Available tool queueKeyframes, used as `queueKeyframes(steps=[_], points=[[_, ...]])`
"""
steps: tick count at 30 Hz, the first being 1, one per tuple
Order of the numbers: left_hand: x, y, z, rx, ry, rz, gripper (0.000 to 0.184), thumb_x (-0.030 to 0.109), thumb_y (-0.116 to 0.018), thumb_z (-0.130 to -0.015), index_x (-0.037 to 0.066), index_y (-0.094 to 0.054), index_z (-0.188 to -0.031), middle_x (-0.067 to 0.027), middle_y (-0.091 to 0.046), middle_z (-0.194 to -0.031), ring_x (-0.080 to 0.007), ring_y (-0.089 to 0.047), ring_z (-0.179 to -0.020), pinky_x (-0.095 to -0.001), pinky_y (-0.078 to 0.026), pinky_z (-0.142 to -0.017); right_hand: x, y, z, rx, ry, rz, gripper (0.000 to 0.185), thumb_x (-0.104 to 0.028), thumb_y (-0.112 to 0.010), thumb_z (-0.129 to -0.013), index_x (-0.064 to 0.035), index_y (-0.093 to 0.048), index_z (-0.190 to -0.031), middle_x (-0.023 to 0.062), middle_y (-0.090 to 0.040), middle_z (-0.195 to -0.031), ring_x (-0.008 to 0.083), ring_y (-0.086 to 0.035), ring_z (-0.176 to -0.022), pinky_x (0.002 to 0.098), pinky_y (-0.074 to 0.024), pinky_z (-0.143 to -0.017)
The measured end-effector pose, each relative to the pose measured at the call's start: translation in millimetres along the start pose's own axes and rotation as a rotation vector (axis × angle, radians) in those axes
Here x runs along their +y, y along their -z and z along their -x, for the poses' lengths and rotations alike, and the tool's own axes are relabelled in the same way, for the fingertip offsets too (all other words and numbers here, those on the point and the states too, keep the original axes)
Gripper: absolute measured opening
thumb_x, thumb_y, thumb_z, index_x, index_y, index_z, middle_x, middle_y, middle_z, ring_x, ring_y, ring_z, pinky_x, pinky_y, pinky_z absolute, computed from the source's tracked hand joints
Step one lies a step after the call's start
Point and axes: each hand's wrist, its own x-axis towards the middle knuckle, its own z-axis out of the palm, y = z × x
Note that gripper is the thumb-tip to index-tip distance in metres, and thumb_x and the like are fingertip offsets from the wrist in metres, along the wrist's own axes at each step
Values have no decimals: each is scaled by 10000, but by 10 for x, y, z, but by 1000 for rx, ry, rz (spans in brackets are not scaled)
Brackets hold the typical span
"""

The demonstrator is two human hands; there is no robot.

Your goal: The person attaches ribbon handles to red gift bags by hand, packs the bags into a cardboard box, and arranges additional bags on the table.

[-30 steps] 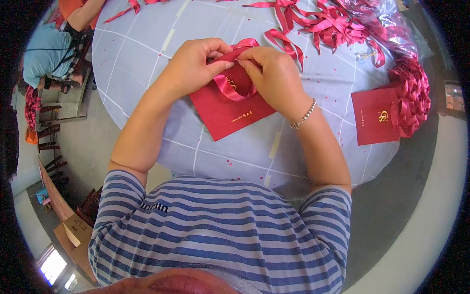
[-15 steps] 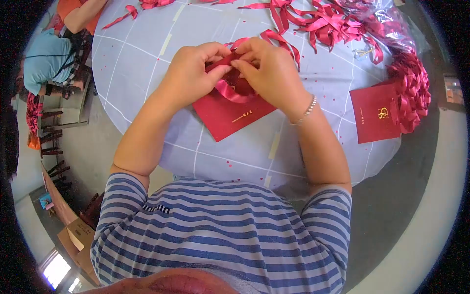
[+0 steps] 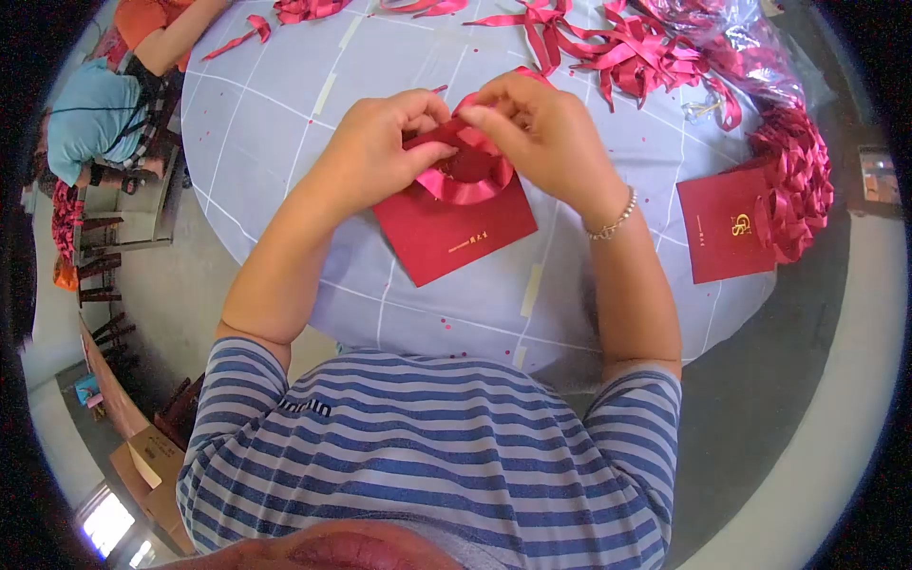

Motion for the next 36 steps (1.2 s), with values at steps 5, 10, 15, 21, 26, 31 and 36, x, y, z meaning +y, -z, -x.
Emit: queueKeyframes(steps=[5, 10, 15, 21, 26, 31, 36], points=[[-21, -29, 29, -52, -119, -53, 149, 76, -701, -836, 22, -603, -935, -72, -680, -716, -135, -574, -604, -279, -458, -592, 20, 116, 15, -205, 63, 193, 133, -64, -605, -895, 1, -662, -996, 81, -620, -668, 89, -568, -558, 251, -451, -517], [-139, 116, -47, -368, 173, 289, 149, 68, -626, -896, 33, -581, -1033, -6, -651, -739, -43, -556, -667, -218, -432, -609, -52, 69, 42, -313, -212, -14, 134, -50, -603, -890, 5, -649, -1003, 50, -600, -630, 91, -563, -519, 259, -433, -489], [-84, 173, -55, -541, 232, 521, 208, 29, -574, -912, 31, -543, -1118, 22, -623, -807, -17, -529, -690, -169, -401, -615, 22, 98, 35, -355, -136, 61, 72, -2, -603, -917, 27, -629, -977, -14, -623, -761, 17, -538, -704, 183, -435, -603], [-212, 137, -98, -572, 420, 743, 216, 11, -586, -896, -3, -584, -1112, -44, -693, -894, -68, -614, -782, -221, -497, -666, 22, 77, 58, -287, -71, 14, 71, -58, -648, -877, 9, -635, -895, 50, -601, -642, 74, -508, -570, 248, -408, -533], [-106, 58, -48, -399, 190, 430, 160, -27, -621, -837, -12, -691, -979, -54, -708, -871, -107, -635, -773, -265, -509, -694, -83, 115, 71, -325, -82, 76, 60, -52, -645, -890, 7, -641, -902, 29, -624, -678, 55, -529, -610, 223, -420, -555], [-194, 83, -117, -341, -340, -2, 170, 1, -659, -780, 25, -691, -945, -105, -681, -817, -250, -652, -738, -329, -509, -680, -71, 107, 71, -356, -44, 79, 57, -45, -643, -899, 11, -638, -894, 21, -648, -703, 28, -545, -621, 202, -435, -561], [-437, 286, -182, -186, -406, -236, 136, -5, -666, -793, -4, -667, -929, -115, -640, -804, -264, -629, -738, -328, -497, -670, -131, 265, 70, -548, -223, -73, 99, -68, -626, -911, 21, -642, -868, 38, -617, -624, 83, -578, -494, 215, -455, -457]])
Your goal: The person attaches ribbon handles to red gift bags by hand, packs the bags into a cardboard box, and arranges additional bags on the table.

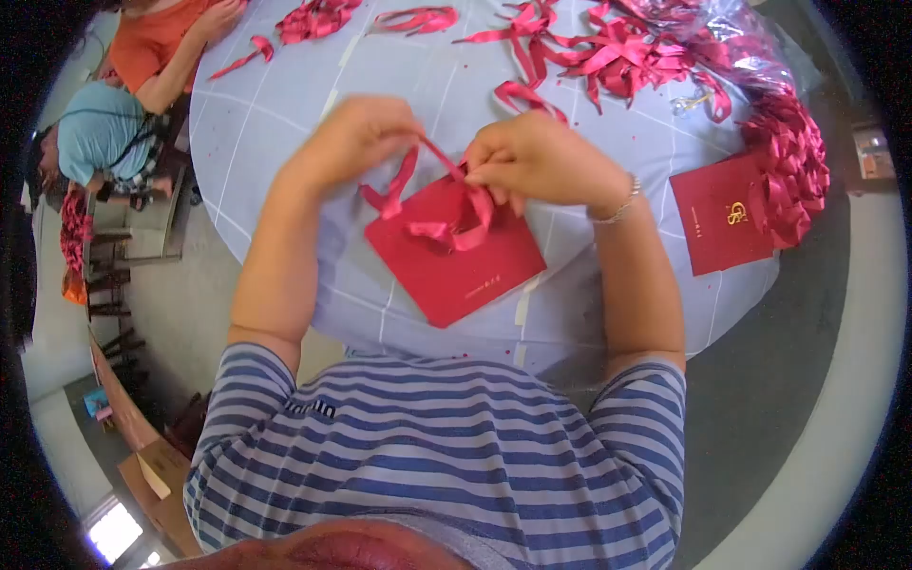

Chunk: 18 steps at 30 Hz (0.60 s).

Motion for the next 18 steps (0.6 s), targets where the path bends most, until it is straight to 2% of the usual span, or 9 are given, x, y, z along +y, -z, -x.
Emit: queueKeyframes(steps=[4, 7, 8, 10, 12, 14, 16, 17, 18], points=[[-123, 19, 47, 179, 234, 74, 185, 9, -658, -828, 4, -680, -1012, -92, -672, -848, -196, -624, -755, -295, -500, -702, 42, 15, -46, 100, -38, -71, 125, -90, -621, -932, 11, -626, -860, 25, -613, -629, 67, -555, -489, 207, -429, -452], [-90, -39, 12, 489, 404, -82, 240, 28, -665, -833, 11, -674, -1072, -74, -681, -869, -177, -632, -776, -275, -499, -732, 70, -19, -115, 188, -98, -18, 131, -100, -630, -929, 10, -624, -857, 19, -609, -631, 62, -552, -492, 206, -428, -455], [-50, -58, 5, 492, 394, -85, 240, 28, -665, -833, 11, -674, -1072, -74, -681, -869, -177, -632, -776, -275, -499, -732, 81, -22, -123, 217, -107, -21, 132, -103, -634, -927, 7, -624, -856, 17, -609, -633, 59, -548, -490, 207, -429, -456], [169, -110, -16, 448, 456, 325, 202, 72, -666, -846, 29, -686, -1043, -78, -682, -873, -186, -625, -770, -282, -501, -738, 123, -20, -136, 256, -117, -47, 114, -107, -631, -931, -11, -628, -869, -2, -589, -619, 44, -547, -509, 197, -439, -453], [398, -168, -35, 133, 453, 321, 199, 161, -669, -866, 46, -685, -1028, -115, -685, -887, -242, -643, -779, -320, -511, -731, 127, -28, -144, 241, -134, -20, 133, -130, -616, -940, -26, -635, -859, 3, -598, -620, 51, -558, -514, 202, -445, -454], [622, -178, -56, -39, 355, 53, 225, 218, -659, -876, 44, -672, -1018, -157, -680, -907, -315, -656, -821, -377, -517, -734, 161, -38, -144, 216, -170, 37, 179, -187, -624, -938, -43, -653, -835, 9, -611, -620, 61, -566, -511, 218, -448, -451], [606, -307, -14, 10, 297, 34, 234, 252, -623, -882, 47, -655, -990, -192, -670, -882, -390, -643, -825, -487, -502, -719, 219, -9, -159, 223, 7, 373, 260, -227, -661, -917, -36, -669, -741, 7, -576, -555, 48, -527, -497, 253, -417, -458], [621, -365, 4, 38, 281, 45, 225, 248, -614, -885, 41, -645, -968, -190, -667, -881, -392, -641, -826, -495, -500, -716, 324, 8, -182, 288, 195, 487, 274, -244, -689, -901, -24, -681, -738, 19, -558, -533, 53, -497, -490, 258, -401, -463], [642, -407, 15, 61, 270, 57, 219, 245, -605, -888, 36, -634, -946, -187, -664, -881, -395, -638, -827, -502, -498, -713, 208, 4, -152, 338, 75, 416, 268, -246, -709, -886, -17, -685, -749, 30, -561, -539, 58, -495, -499, 262, -401, -470]])
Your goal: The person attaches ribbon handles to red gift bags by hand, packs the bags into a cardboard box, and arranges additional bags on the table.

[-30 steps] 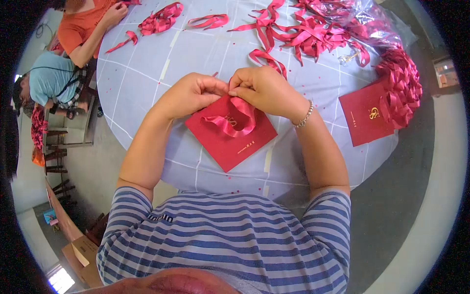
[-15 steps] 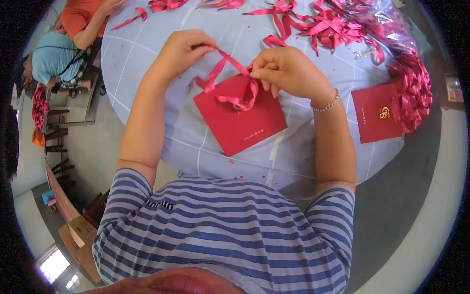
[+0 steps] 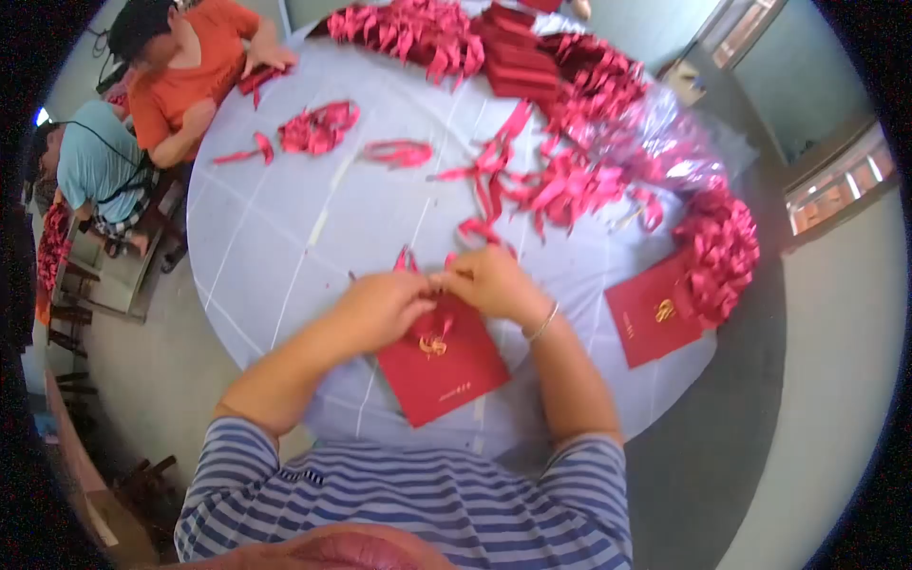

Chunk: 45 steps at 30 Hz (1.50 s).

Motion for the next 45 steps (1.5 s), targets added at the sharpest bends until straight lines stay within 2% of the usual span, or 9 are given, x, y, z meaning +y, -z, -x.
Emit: queueKeyframes(steps=[4, 6, 8, 11, 15, 25, 31, 39, 45], points=[[136, 34, 15, -106, 34, -74, 154, 194, -596, -886, 40, -603, -890, -167, -659, -866, -381, -639, -835, -496, -500, -709, -71, -44, 0, 253, 43, 32, 277, -263, -806, -790, -8, -698, -787, 70, -565, -598, 78, -526, -597, 285, -423, -535], [178, 40, 33, -65, -84, -22, 119, 167, -589, -891, 48, -590, -888, -154, -655, -911, -355, -640, -866, -473, -505, -708, -87, -5, -16, 205, 79, 63, 219, -214, -777, -803, -11, -696, -800, 76, -559, -610, 76, -532, -618, 289, -430, -547], [224, 53, 34, -43, -181, -23, 110, 152, -616, -850, 51, -583, -876, -145, -637, -923, -325, -639, -863, -439, -509, -702, -30, -1, -11, -180, -154, 65, 224, -233, -703, -830, -9, -702, -832, 162, -641, -719, 242, -583, -611, 365, -460, -585], [253, 102, 35, 6, -452, -232, 119, 148, -618, -795, 51, -577, -852, -134, -608, -880, -293, -631, -824, -414, -512, -694, 92, -14, 37, -237, -9, -214, 198, -141, -637, -855, -17, -709, -991, 127, -714, -804, 119, -612, -698, 316, -501, -657], [270, 38, 79, 16, -41, -179, 140, 188, -593, -872, 54, -558, -899, -141, -621, -871, -336, -621, -836, -454, -499, -660, 313, -158, 7, -34, -109, -463, 173, -178, -676, -908, -14, -727, -930, -57, -672, -806, 21, -562, -739, 242, -489, -639], [311, -252, 152, 229, -396, -199, 179, 128, -574, -749, 45, -563, -907, -73, -545, -751, -239, -577, -710, -367, -459, -640, 157, -27, -66, -9, -302, -644, 138, -138, -677, -913, -23, -677, -837, -1, -646, -735, 60, -567, -649, 217, -445, -590], [378, -312, 202, 281, -474, -290, 134, 141, -588, -721, 58, -576, -825, -29, -520, -719, -178, -550, -672, -317, -438, -614, -25, -99, -75, 28, -209, -874, 286, -251, -606, -966, -1, -597, -1104, 82, -693, -898, 101, -573, -616, 232, -481, -606], [516, -311, 257, 322, -701, -184, 257, 149, -601, -691, 15, -627, -908, -42, -538, -733, -174, -535, -655, -307, -428, -583, -241, -110, -10, -505, -292, -719, 369, -324, -561, -988, -59, -591, -1244, 27, -676, -921, 21, -498, -653, 189, -372, -530], [515, -316, 244, 278, -704, -169, 252, 135, -608, -696, 10, -624, -914, -45, -551, -750, -178, -553, -672, -307, -433, -586, -141, -300, -72, -458, -232, -924, 301, -118, -638, -932, -26, -598, -1216, 6, -669, -825, 7, -452, -580, 170, -337, -495]])
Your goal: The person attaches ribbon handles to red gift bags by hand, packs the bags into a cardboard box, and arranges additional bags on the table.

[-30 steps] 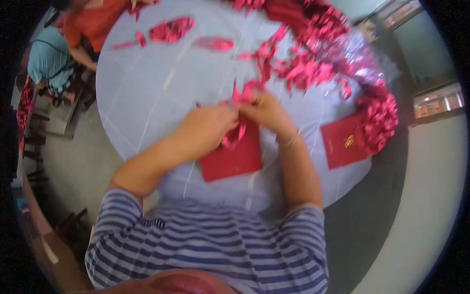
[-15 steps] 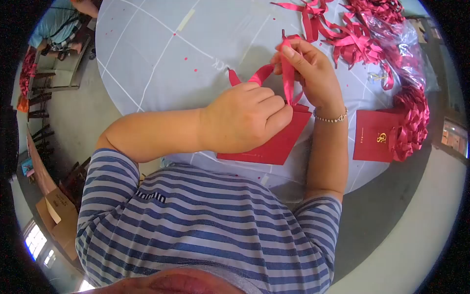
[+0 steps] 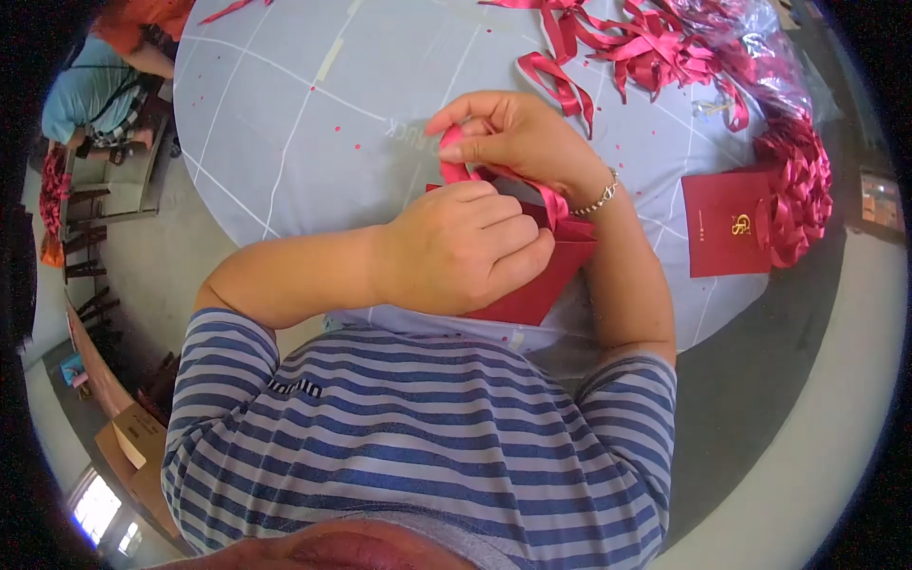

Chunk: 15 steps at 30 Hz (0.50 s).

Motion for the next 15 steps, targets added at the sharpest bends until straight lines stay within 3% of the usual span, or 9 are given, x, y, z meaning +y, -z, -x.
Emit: queueKeyframes(steps=[2, 3, 6, 9, 12, 15], points=[[-13, 7, 2, -41, 50, 19, 232, 124, -612, -702, 17, -622, -909, -49, -556, -754, -190, -562, -678, -318, -439, -596, -84, -24, 48, 256, 45, 105, 232, -29, -708, -857, -19, -657, -1083, -27, -638, -704, 5, -469, -532, 175, -355, -461], [-21, 13, 2, -75, 105, 33, 214, 112, -617, -708, 24, -619, -903, -53, -562, -759, -202, -571, -684, -329, -444, -607, -38, 28, 34, 265, 50, 99, 232, -29, -708, -857, -19, -657, -1083, -27, -638, -704, 5, -469, -532, 175, -355, -461], [-70, -66, 63, -88, 165, 124, 183, 90, -638, -719, 40, -617, -894, -63, -575, -766, -231, -581, -693, -355, -453, -634, 74, 152, -19, 532, 163, 28, 168, -14, -705, -839, -19, -668, -1003, -36, -604, -628, 3, -391, -439, 197, -272, -381], [-108, -78, 53, -92, 209, 166, 178, 84, -669, -748, 51, -620, -917, -78, -590, -782, -256, -594, -715, -383, -463, -659, 27, 152, 31, 549, 137, 137, 162, -21, -696, -852, -40, -654, -1007, -23, -660, -714, -17, -413, -493, 171, -274, -423], [-161, -44, 50, -126, 271, 108, 145, 74, -669, -783, 57, -637, -923, -82, -620, -819, -265, -615, -750, -388, -478, -679, -28, 165, 65, 618, 212, 129, 156, -42, -698, -854, -29, -652, -1002, -12, -664, -756, -3, -490, -568, 163, -326, -456], [-217, 6, -3, -109, 334, -19, 124, 63, -673, -821, 45, -655, -943, -98, -660, -854, -288, -639, -780, -399, -504, -693, -78, 210, 125, 701, 307, 218, 185, -122, -682, -899, -10, -638, -1039, 1, -651, -829, 35, -558, -684, 198, -443, -554]])
